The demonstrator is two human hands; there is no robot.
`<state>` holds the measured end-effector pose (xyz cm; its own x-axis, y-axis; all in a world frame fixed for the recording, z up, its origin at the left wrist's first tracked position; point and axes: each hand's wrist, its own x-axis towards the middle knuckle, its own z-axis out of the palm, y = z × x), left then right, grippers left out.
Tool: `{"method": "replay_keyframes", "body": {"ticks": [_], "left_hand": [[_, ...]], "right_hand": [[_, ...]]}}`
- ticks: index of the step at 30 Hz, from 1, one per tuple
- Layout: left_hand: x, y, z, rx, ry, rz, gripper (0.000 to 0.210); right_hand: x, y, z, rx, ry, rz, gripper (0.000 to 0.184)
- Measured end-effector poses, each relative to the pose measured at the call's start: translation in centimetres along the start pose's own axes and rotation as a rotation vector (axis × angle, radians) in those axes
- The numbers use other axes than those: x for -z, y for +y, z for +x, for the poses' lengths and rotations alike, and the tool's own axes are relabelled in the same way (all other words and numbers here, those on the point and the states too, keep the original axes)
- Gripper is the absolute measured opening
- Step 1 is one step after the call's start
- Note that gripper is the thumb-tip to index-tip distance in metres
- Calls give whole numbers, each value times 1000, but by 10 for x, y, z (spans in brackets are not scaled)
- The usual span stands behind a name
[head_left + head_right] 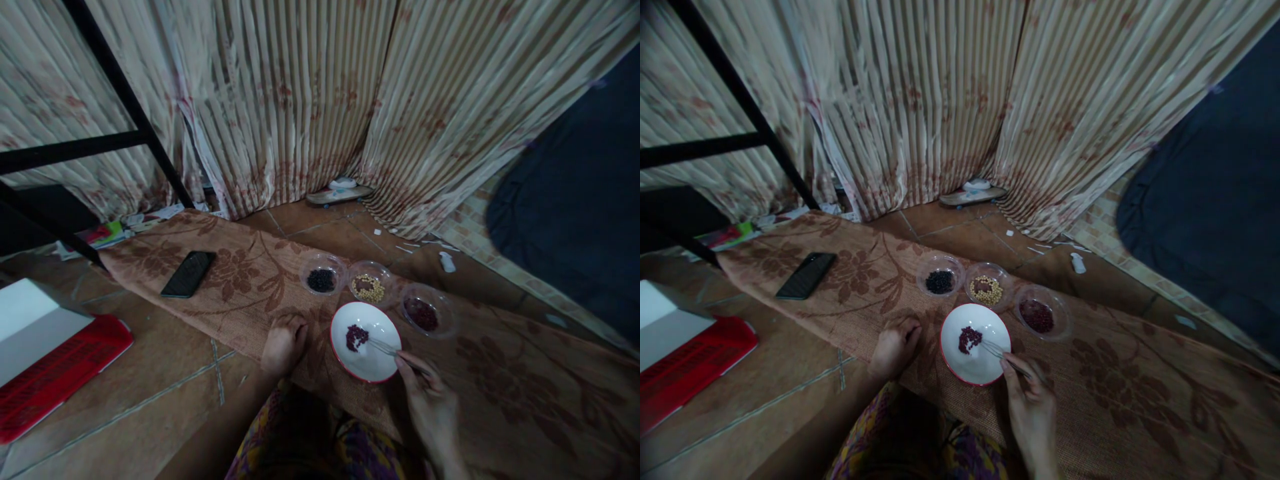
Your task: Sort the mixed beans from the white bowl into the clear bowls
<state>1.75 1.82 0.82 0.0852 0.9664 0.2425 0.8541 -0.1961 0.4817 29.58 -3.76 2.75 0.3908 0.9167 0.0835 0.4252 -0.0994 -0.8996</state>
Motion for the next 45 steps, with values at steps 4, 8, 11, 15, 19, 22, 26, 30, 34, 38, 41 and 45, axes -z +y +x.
{"method": "replay_keyframes", "body": {"ticks": [4, 8, 11, 15, 19, 22, 26, 30, 34, 38, 41, 45], "left_hand": [[1, 0, 0, 6, 1, -4, 20], [1, 0, 0, 3, -1, -6, 21], [1, 1, 0, -2, -3, -11, 21], [1, 0, 0, -6, 11, 1, 19], [-1, -2, 1, -23, 21, 12, 20], [-2, -4, 1, -38, 40, 17, 22], [-2, -5, 2, -48, 53, 14, 22], [-2, -4, 2, -45, 49, 15, 21], [-2, -4, 2, -41, 54, 11, 19], [-2, -4, 2, -47, 58, 8, 18], [-3, -4, 1, -36, 41, 15, 18], [-5, -5, 0, -24, 30, 24, 16]], "right_hand": [[0, -6, 0, -32, 17, 5, 41], [0, -9, 0, -32, 20, -10, 41], [-2, -6, -1, -19, 43, 1, 39], [-2, -4, -3, -31, 73, 52, 38], [12, -14, 8, -13, 220, 101, 35], [31, -20, 30, 93, 397, 127, 33], [51, -8, 58, 154, 455, 78, 38], [52, 3, 57, 127, 436, 60, 40], [38, -11, 36, 73, 381, 90, 37], [26, -26, 17, 6, 203, 79, 35], [22, -26, 10, 5, 50, 27, 35], [23, -26, 6, 25, 127, -66, 37]]}}
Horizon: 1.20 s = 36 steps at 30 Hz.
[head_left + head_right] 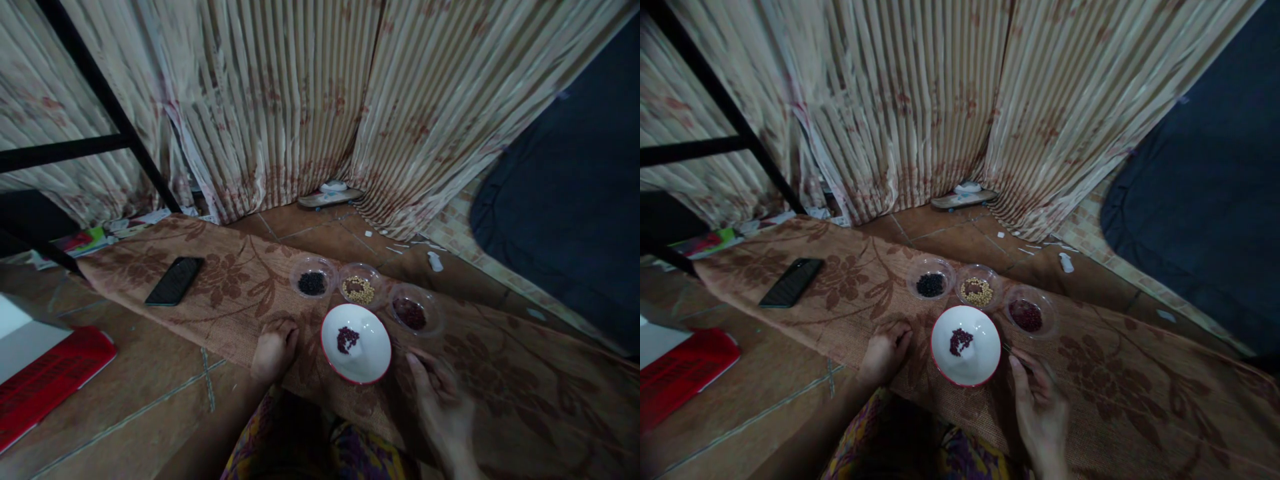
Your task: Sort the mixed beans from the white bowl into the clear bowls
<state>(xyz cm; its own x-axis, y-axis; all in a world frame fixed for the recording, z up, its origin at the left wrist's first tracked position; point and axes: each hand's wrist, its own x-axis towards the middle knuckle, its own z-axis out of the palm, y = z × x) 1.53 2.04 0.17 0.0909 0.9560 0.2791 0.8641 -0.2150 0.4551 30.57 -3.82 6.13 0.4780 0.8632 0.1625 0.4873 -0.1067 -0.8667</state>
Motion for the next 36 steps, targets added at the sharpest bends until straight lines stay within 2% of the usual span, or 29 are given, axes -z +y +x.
{"method": "replay_keyframes", "body": {"ticks": [3, 6, 10, 12, 16, 19, 21, 25, 32, 36], "left_hand": [[-1, 0, 0, 7, -5, -2, 17], [1, 1, 0, 7, -21, -5, 19], [4, 3, 0, 8, -13, -1, 20], [4, 4, 0, 13, -11, -1, 21], [5, 5, 0, 20, -20, -2, 20], [5, 4, 0, 15, -19, -8, 20], [5, 4, 0, 11, -13, -10, 20], [4, 3, 0, 2, -12, -10, 19], [5, 5, 0, 12, -25, -14, 19], [5, 5, 0, 7, -24, -22, 21]], "right_hand": [[3, -4, -4, 35, 122, -65, 38], [2, -3, -9, 42, 152, -42, 39], [-8, 6, -15, -40, 17, 8, 43], [-19, 8, -16, -19, -50, 20, 42], [-40, 4, -15, 194, -122, 15, 33], [-40, -1, -14, 302, -174, -63, 30], [-30, -2, -16, 291, -163, -116, 31], [-13, 1, -16, 171, -103, -139, 35], [-35, 0, -4, 251, -133, -39, 35], [-22, 5, -12, 154, -171, -64, 35]]}}
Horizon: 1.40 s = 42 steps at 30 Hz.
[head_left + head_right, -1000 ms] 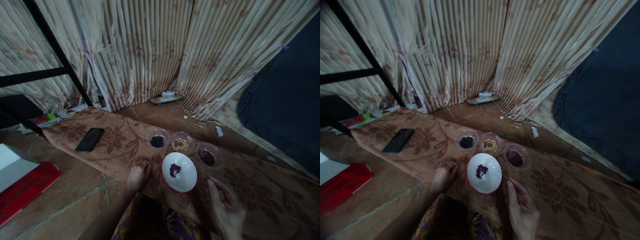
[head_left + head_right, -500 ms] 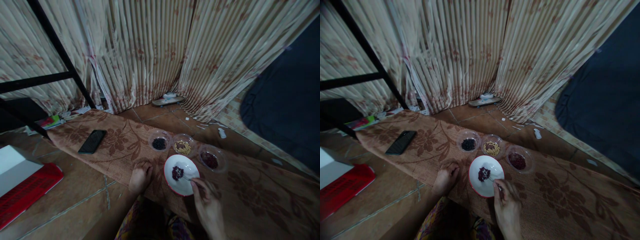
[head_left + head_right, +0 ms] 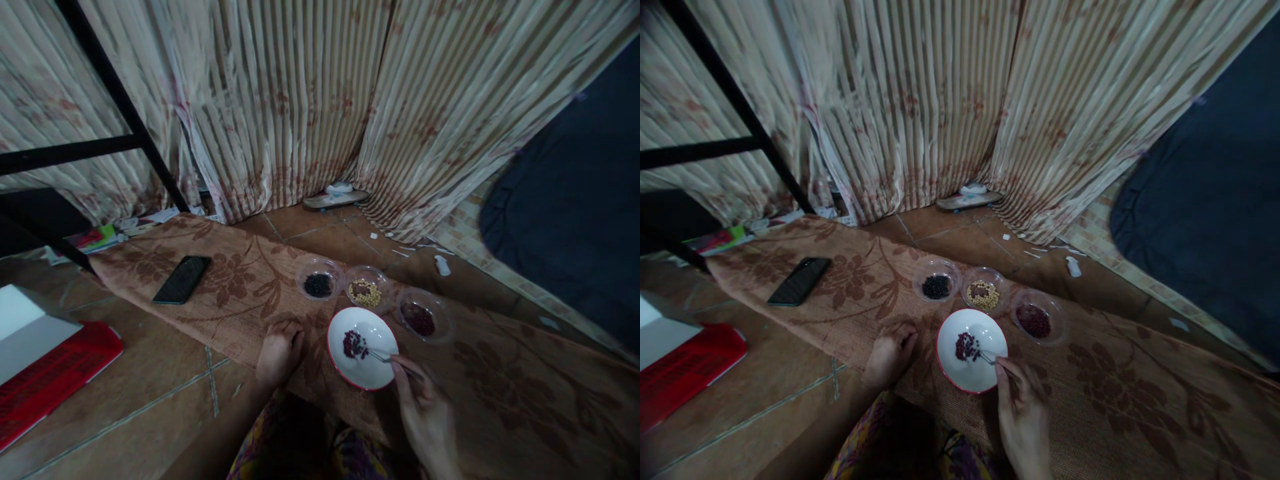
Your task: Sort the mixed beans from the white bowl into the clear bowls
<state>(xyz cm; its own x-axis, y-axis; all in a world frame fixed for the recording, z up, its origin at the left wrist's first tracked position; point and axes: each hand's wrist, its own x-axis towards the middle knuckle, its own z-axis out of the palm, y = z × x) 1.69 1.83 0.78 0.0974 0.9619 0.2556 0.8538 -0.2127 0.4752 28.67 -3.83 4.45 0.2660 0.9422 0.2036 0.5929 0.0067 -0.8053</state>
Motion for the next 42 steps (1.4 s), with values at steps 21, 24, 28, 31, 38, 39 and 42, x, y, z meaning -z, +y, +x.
{"method": "replay_keyframes", "body": {"ticks": [21, 24, 28, 31, 38, 39, 42], "left_hand": [[-4, -4, 1, 1, 18, 19, 17], [-4, -3, 1, 3, 23, 13, 16], [-3, -3, 1, 4, 17, 15, 17], [-3, -3, 1, 4, 13, 19, 18], [-5, -5, 1, 1, 20, 9, 17], [-5, -5, 1, 1, 22, 8, 16], [-5, -5, 1, -1, 26, 12, 17]], "right_hand": [[-8, -18, -7, 44, -9, 79, 31], [-13, -22, -9, 60, -101, 136, 30], [-5, -15, -13, 9, -126, 128, 32], [6, -7, -17, -87, -36, 149, 33], [1, -4, -22, -77, -102, 268, 28], [-1, -4, -20, -79, -99, 260, 28], [-7, -7, -13, -75, -60, 235, 29]]}}
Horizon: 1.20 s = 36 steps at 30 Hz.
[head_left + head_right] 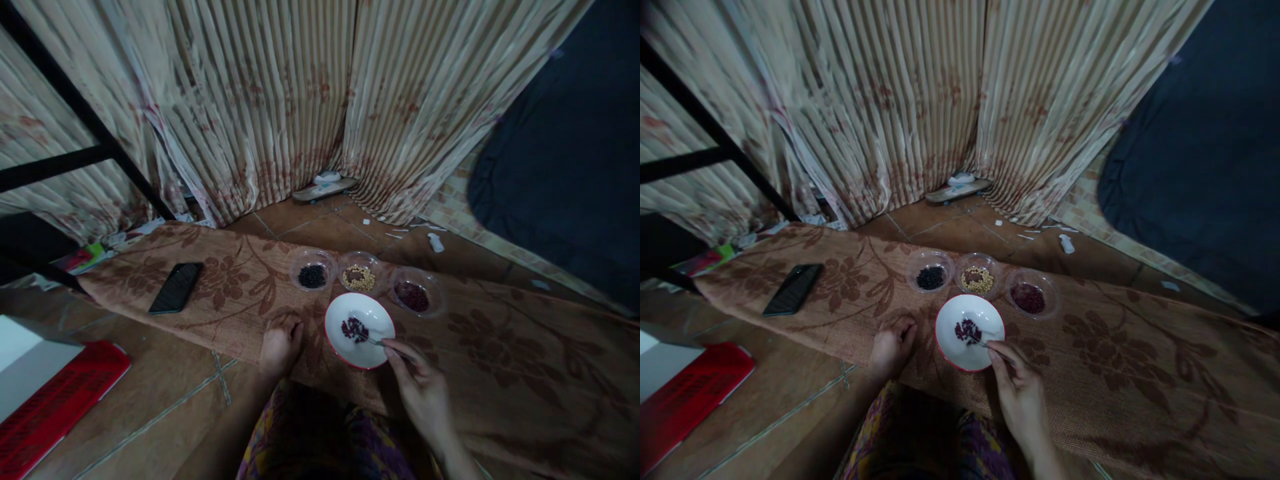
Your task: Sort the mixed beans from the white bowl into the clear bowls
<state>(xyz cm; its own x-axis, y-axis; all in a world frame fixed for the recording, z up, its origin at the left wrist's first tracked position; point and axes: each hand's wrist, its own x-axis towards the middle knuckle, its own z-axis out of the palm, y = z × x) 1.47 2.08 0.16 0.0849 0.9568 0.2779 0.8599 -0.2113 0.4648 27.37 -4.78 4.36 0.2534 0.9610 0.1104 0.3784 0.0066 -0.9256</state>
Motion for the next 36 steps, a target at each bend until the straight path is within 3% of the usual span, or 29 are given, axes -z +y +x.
{"method": "replay_keyframes", "body": {"ticks": [5, 10, 16, 22, 26, 36], "left_hand": [[1, 1, 0, 4, -5, 4, 18], [2, 2, 0, 7, -12, 6, 15], [1, 2, 0, 5, -12, 18, 15], [0, 0, 0, -2, -1, 9, 15], [0, 0, 1, -15, 0, 9, 14], [0, 0, 1, -27, 3, 14, 14]], "right_hand": [[-10, -7, 11, 63, -108, -7, 30], [-11, -3, 8, 50, 5, -87, 30], [-20, -10, 13, 97, -75, -59, 29], [13, -9, 11, 20, 134, -145, 33], [30, -2, 4, -20, 149, -168, 34], [15, 6, -1, 12, 108, -175, 36]]}}
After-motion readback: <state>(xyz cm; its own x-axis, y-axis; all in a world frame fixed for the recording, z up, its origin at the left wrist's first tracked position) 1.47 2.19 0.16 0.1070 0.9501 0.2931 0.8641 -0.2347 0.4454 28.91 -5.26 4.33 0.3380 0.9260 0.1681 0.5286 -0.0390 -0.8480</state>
